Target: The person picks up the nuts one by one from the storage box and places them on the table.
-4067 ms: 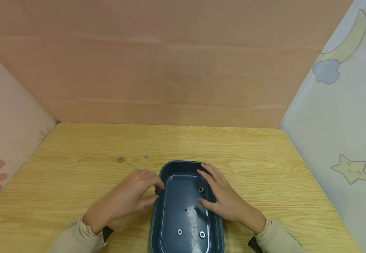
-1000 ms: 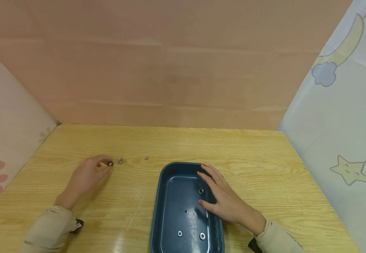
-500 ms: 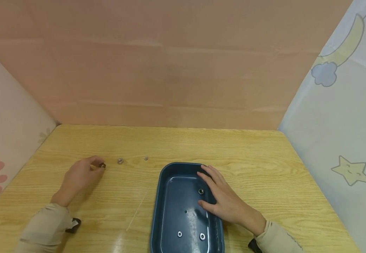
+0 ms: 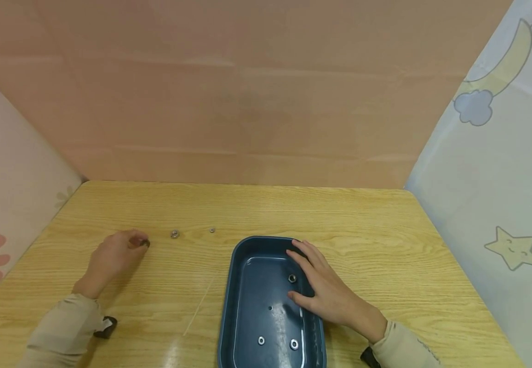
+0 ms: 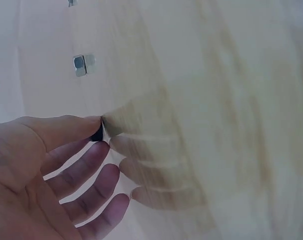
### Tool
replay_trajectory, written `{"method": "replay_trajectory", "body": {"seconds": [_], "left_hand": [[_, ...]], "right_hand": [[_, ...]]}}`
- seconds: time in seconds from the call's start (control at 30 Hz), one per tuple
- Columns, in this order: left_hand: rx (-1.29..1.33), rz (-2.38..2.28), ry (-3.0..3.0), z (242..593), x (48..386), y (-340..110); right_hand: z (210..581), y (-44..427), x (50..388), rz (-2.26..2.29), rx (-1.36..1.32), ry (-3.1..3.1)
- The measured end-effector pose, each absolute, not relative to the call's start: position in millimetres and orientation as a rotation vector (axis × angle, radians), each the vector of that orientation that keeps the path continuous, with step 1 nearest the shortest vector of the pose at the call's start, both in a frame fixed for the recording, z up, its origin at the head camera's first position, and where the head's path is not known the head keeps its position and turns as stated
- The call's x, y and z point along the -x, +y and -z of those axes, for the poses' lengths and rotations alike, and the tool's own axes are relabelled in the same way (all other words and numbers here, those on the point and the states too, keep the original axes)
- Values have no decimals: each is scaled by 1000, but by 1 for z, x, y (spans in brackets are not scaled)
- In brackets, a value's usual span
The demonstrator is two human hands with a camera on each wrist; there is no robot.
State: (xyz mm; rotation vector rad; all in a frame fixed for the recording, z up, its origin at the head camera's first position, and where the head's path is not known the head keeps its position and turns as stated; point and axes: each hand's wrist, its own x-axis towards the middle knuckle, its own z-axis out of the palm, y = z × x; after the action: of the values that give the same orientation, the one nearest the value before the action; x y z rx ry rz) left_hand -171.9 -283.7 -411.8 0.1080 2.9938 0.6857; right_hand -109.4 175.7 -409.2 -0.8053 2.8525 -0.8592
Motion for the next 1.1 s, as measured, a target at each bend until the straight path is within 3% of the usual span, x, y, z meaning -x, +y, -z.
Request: {"method": "replay_trajectory", "body": {"seconds": [1.1], "left_hand": [[-207, -754, 2979, 394, 163, -257]], "right_hand": [[409, 176, 110, 845, 814, 2855]]}}
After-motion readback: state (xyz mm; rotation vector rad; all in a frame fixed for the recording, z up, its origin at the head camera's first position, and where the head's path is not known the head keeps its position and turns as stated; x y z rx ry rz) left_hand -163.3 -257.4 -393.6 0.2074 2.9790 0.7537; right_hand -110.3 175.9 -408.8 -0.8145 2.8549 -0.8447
